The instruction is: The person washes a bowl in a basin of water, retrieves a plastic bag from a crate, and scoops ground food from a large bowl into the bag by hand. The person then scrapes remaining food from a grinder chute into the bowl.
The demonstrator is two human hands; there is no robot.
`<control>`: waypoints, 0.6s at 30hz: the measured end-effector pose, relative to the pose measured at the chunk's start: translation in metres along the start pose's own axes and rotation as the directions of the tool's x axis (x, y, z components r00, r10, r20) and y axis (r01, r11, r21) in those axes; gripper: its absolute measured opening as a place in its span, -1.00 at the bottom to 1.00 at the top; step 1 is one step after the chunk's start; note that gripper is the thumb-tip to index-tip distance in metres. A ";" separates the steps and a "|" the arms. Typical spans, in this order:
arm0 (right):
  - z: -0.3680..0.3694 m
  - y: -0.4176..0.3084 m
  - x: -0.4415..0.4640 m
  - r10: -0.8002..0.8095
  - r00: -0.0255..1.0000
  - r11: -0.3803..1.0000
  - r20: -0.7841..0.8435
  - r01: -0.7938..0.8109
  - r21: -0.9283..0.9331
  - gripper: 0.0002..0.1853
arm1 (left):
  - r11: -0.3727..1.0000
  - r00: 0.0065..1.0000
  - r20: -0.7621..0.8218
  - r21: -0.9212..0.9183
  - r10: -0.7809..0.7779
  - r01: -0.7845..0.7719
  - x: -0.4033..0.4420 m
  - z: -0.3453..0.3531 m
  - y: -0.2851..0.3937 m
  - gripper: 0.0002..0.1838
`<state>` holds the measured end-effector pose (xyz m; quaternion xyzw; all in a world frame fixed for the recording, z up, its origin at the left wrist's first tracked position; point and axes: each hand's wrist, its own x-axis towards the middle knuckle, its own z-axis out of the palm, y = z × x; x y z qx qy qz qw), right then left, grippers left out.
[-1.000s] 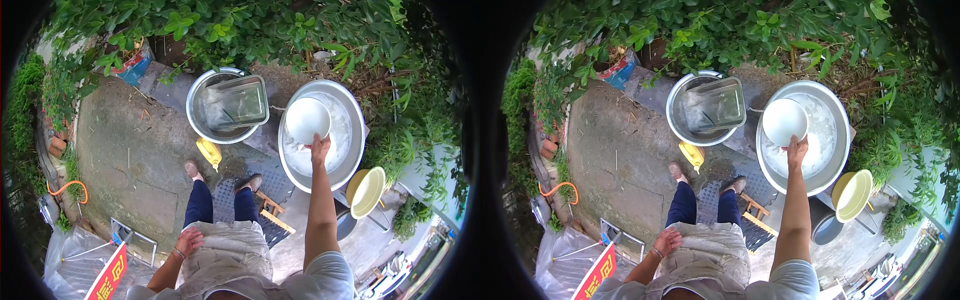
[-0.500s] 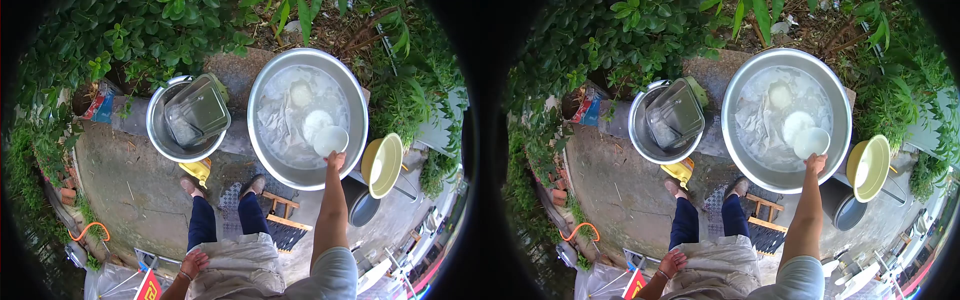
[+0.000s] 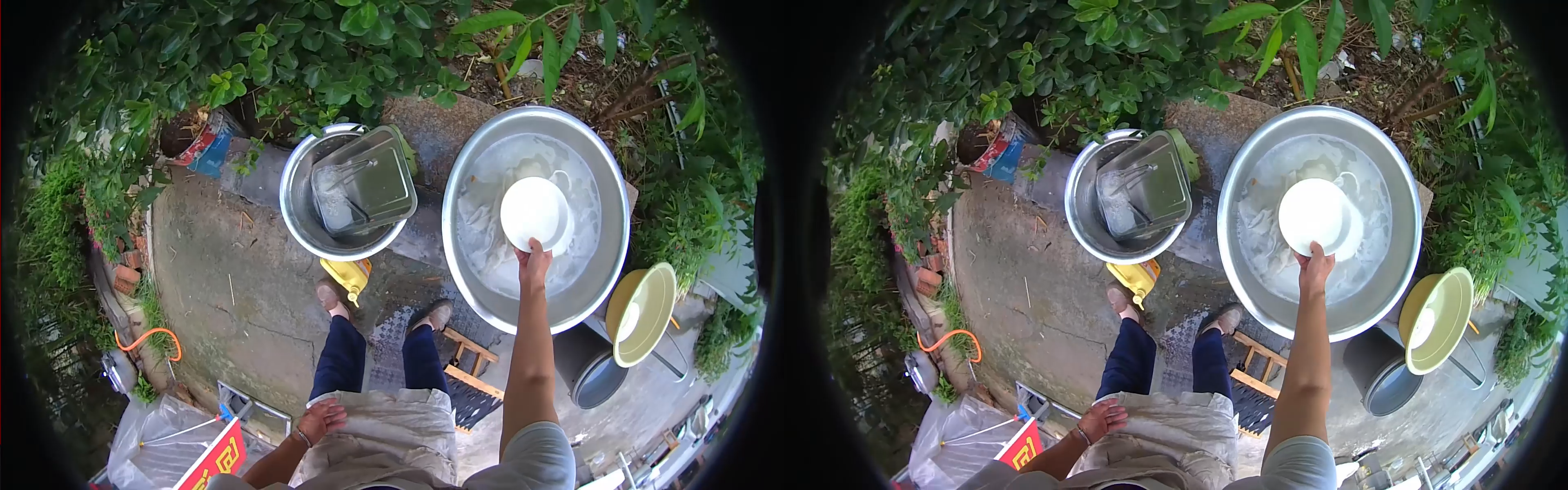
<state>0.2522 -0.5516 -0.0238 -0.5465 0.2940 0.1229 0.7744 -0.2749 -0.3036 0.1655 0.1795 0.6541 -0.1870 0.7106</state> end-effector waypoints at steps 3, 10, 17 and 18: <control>0.037 -0.031 -0.032 0.041 0.983 0.992 0.178 -0.019 -0.123 -0.49 | 0.999 1.000 0.023 -0.041 -0.007 0.008 -0.003 -0.002 -0.001 -0.58; 0.154 -0.036 -0.087 0.192 0.926 0.945 0.326 -0.085 -0.315 -0.56 | 0.993 0.996 0.083 -0.118 0.034 -0.024 -0.017 -0.001 0.005 -0.63; 0.257 0.004 -0.097 0.098 0.943 0.836 0.319 0.096 -0.540 -0.50 | 0.977 0.995 0.065 -0.204 0.079 -0.064 -0.031 -0.028 0.006 -0.65; 0.271 0.005 -0.101 0.047 0.937 0.779 0.347 0.183 -0.600 -0.50 | 0.973 0.993 0.067 -0.219 0.095 -0.078 -0.031 -0.035 0.005 -0.65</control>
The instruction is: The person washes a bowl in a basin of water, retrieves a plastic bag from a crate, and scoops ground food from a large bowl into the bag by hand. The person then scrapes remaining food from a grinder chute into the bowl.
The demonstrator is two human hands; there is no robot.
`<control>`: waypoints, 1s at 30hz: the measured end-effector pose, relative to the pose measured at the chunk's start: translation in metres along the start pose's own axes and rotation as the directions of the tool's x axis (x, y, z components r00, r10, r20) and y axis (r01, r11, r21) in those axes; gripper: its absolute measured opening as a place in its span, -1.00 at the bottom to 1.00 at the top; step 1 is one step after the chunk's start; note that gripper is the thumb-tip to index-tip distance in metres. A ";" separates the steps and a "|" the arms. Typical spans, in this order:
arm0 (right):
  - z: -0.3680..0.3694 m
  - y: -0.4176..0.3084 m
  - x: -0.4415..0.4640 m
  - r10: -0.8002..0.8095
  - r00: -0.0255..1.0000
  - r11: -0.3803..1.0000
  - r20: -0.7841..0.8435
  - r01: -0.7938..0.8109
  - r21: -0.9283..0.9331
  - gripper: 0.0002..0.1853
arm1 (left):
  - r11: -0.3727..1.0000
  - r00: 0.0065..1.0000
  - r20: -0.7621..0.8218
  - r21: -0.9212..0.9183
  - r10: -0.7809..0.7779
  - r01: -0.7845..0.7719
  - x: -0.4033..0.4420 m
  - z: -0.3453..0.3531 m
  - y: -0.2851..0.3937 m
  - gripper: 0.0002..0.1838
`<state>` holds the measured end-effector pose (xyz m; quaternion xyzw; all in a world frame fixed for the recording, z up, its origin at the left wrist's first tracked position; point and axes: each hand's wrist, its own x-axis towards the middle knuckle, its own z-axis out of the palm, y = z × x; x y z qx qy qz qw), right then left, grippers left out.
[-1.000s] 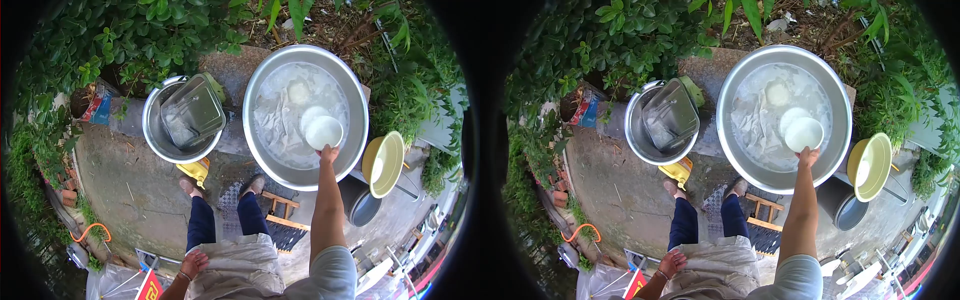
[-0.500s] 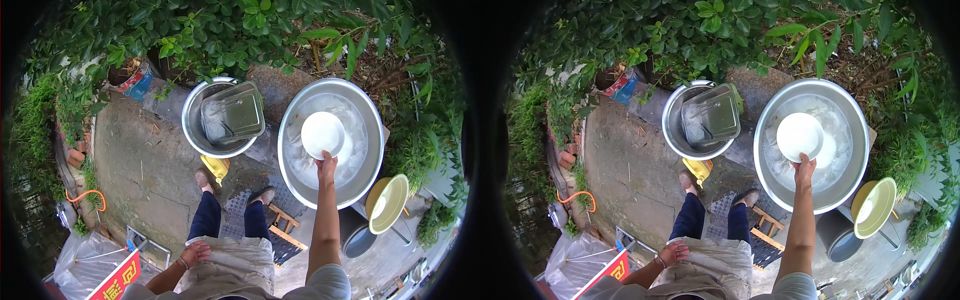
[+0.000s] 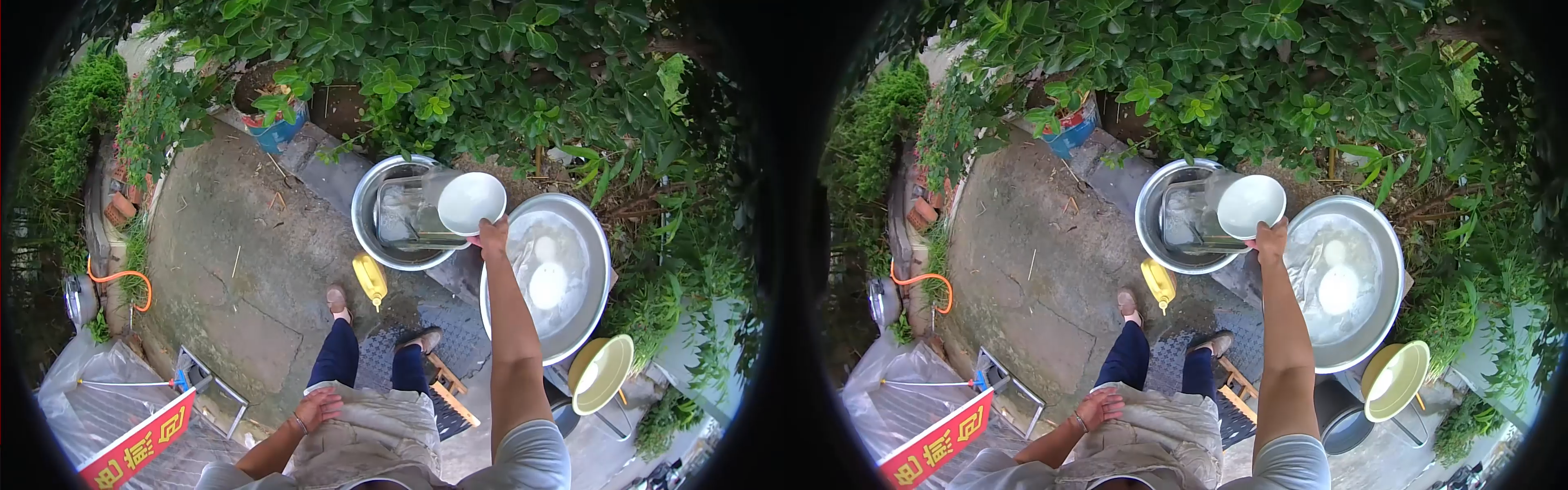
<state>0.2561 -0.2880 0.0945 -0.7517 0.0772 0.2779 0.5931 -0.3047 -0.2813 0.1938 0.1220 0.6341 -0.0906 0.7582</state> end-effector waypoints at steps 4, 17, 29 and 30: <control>0.028 -0.025 -0.001 -0.258 0.966 0.846 0.027 0.239 -0.477 -0.43 | 0.998 0.999 0.011 -0.052 0.036 -0.035 -0.004 -0.016 0.000 -0.66; -0.121 0.059 -0.062 0.092 0.908 0.875 -0.409 0.122 0.468 -0.36 | 0.998 0.999 0.015 0.042 0.045 -0.046 -0.001 -0.001 0.011 -0.66; -0.290 0.190 -0.017 0.541 0.491 0.834 -0.683 -0.206 0.513 -0.47 | 0.968 0.998 -0.048 0.244 -0.041 0.052 0.010 0.037 0.008 -0.60; -0.295 0.200 -0.007 0.526 0.553 0.836 -0.646 -0.201 0.510 -0.44 | 0.964 0.997 -0.065 0.259 -0.045 0.060 0.011 0.042 0.009 -0.59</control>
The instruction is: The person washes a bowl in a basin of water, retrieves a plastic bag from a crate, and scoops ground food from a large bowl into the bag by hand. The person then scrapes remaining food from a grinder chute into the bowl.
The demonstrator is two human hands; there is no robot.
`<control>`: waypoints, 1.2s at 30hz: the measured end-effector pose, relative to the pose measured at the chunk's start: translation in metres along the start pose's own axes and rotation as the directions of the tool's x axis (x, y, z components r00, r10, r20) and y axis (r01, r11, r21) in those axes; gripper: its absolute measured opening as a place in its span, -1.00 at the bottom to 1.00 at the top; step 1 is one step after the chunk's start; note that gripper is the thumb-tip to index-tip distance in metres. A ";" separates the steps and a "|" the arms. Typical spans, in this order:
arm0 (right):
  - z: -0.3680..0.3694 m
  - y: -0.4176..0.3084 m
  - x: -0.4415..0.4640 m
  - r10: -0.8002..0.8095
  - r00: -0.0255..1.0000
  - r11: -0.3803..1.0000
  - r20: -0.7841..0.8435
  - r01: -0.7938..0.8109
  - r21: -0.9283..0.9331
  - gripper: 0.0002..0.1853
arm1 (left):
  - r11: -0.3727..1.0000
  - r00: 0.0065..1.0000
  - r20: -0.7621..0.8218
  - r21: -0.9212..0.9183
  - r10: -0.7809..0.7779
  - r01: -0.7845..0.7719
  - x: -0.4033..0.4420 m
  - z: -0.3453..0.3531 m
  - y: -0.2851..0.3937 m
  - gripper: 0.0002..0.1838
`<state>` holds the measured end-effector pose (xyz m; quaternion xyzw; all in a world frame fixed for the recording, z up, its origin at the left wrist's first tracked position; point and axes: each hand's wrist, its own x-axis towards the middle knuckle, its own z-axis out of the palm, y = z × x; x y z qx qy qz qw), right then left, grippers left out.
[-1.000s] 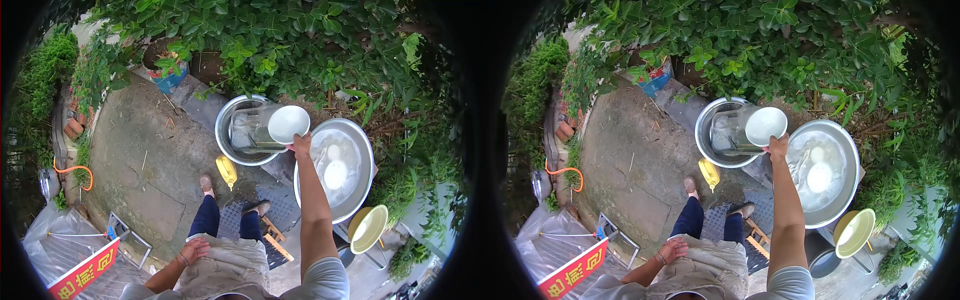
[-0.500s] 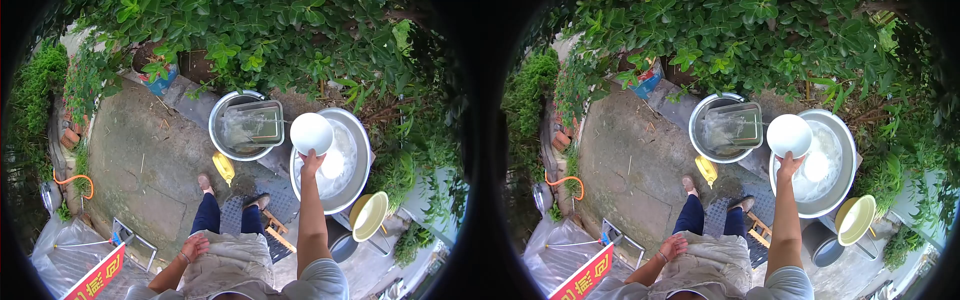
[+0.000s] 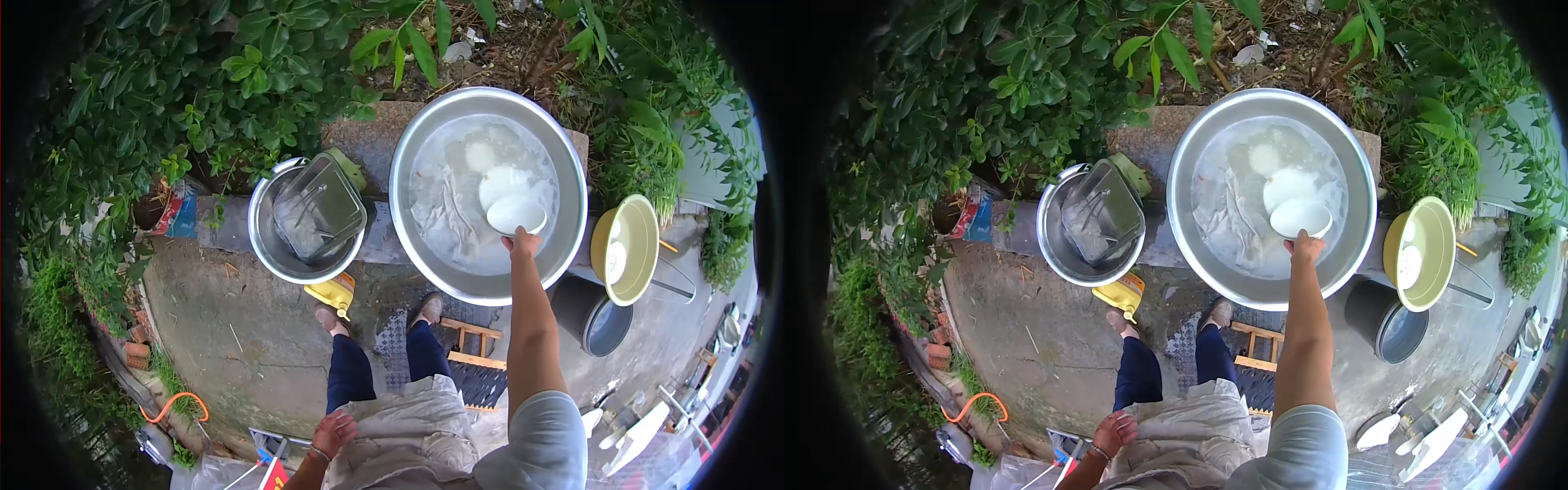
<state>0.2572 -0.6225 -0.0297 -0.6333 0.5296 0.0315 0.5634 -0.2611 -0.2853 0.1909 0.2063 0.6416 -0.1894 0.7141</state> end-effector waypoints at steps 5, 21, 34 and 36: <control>-0.002 0.017 0.004 -0.084 0.913 0.946 0.399 -0.053 0.320 -0.49 | 0.994 0.999 -0.024 0.102 0.032 -0.030 -0.005 0.025 0.013 -0.52; -0.480 0.194 -0.250 -0.071 0.976 0.966 -0.208 0.015 -0.259 -0.78 | 0.570 0.860 0.463 0.656 0.214 -0.495 -0.071 0.103 0.140 -0.72; -0.491 0.431 -0.785 0.786 0.602 0.593 -0.141 -0.671 0.446 -0.69 | 0.582 -0.412 0.701 0.005 -0.582 -0.813 -0.369 0.227 0.044 -0.79; -0.477 0.453 -0.809 0.816 0.575 0.519 -0.053 -0.690 0.505 -0.69 | 0.753 -0.597 0.553 0.087 -0.581 -0.652 -0.429 0.224 0.001 -0.82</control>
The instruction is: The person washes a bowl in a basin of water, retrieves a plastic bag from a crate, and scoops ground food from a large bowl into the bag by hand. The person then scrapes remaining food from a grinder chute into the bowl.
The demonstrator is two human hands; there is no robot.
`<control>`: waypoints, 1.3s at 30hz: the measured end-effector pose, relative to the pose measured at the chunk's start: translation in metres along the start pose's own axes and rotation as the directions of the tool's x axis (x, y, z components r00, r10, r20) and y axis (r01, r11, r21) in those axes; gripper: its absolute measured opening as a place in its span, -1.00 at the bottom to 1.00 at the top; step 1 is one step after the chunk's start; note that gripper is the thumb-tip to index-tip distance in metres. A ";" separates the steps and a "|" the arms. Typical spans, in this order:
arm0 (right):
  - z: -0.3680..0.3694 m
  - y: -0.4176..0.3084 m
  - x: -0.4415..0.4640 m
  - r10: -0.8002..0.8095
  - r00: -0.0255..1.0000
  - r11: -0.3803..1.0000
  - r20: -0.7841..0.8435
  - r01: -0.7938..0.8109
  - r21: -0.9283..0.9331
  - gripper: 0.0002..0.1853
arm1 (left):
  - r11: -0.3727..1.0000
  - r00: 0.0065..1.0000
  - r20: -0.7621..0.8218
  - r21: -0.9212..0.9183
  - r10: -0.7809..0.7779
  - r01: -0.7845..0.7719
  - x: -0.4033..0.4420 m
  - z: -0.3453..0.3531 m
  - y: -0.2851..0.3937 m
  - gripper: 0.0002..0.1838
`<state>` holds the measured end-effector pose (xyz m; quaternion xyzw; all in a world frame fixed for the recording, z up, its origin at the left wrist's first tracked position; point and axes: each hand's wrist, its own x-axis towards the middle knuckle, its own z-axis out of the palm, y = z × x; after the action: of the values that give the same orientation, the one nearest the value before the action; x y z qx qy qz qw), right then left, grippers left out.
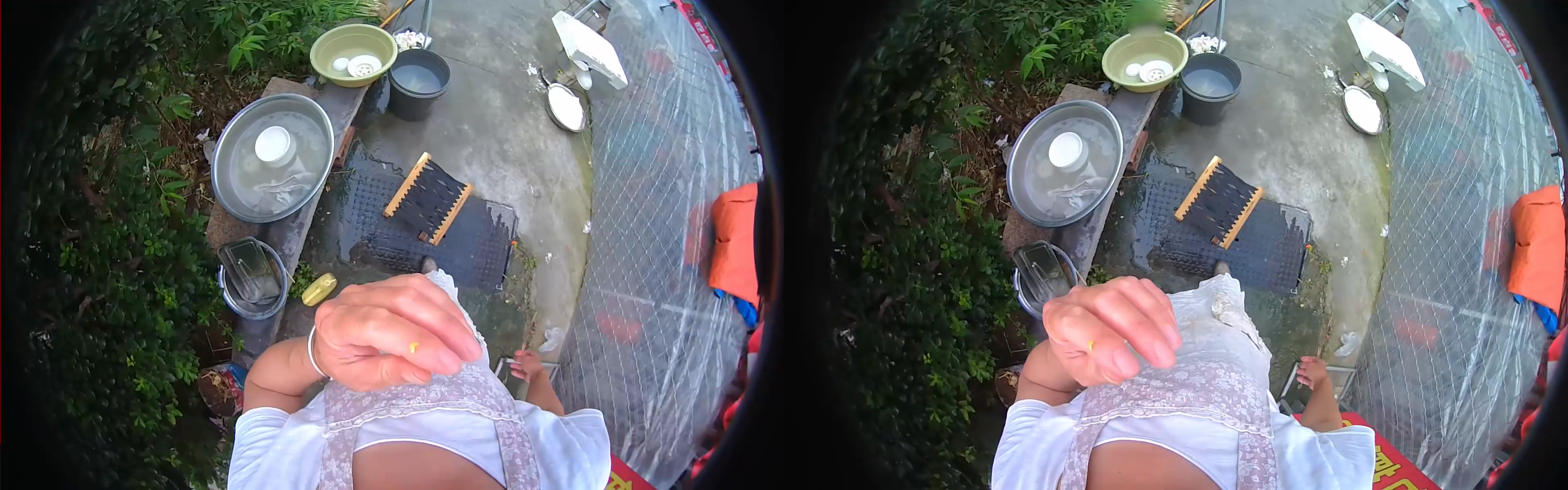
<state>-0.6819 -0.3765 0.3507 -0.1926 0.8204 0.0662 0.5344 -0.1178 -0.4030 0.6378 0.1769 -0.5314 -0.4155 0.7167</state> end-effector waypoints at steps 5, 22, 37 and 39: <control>-0.021 0.040 0.035 -0.034 0.998 0.968 0.053 0.020 0.251 -0.69 | 0.865 0.947 0.142 -0.461 0.289 -0.195 0.106 0.092 -0.037 -0.83; -0.289 -0.208 0.216 -0.280 0.954 0.884 -0.104 0.299 0.358 -0.75 | 0.793 0.913 0.192 -0.579 0.359 -0.190 0.330 0.256 -0.317 -0.89; -0.323 -0.419 0.254 -0.026 0.998 0.936 -0.062 0.046 0.349 -0.67 | 0.769 0.847 0.052 -0.452 0.529 -0.452 0.559 0.129 -0.445 -0.92; -0.334 -0.450 0.261 -0.030 1.000 0.940 -0.005 0.030 0.340 -0.68 | 0.772 0.846 0.042 -0.433 0.532 -0.464 0.599 0.110 -0.462 -0.92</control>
<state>-0.8849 -0.9585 0.2992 -0.1100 0.8164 -0.0843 0.5606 -0.3523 -1.1250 0.7259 -0.1580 -0.5174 -0.3242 0.7760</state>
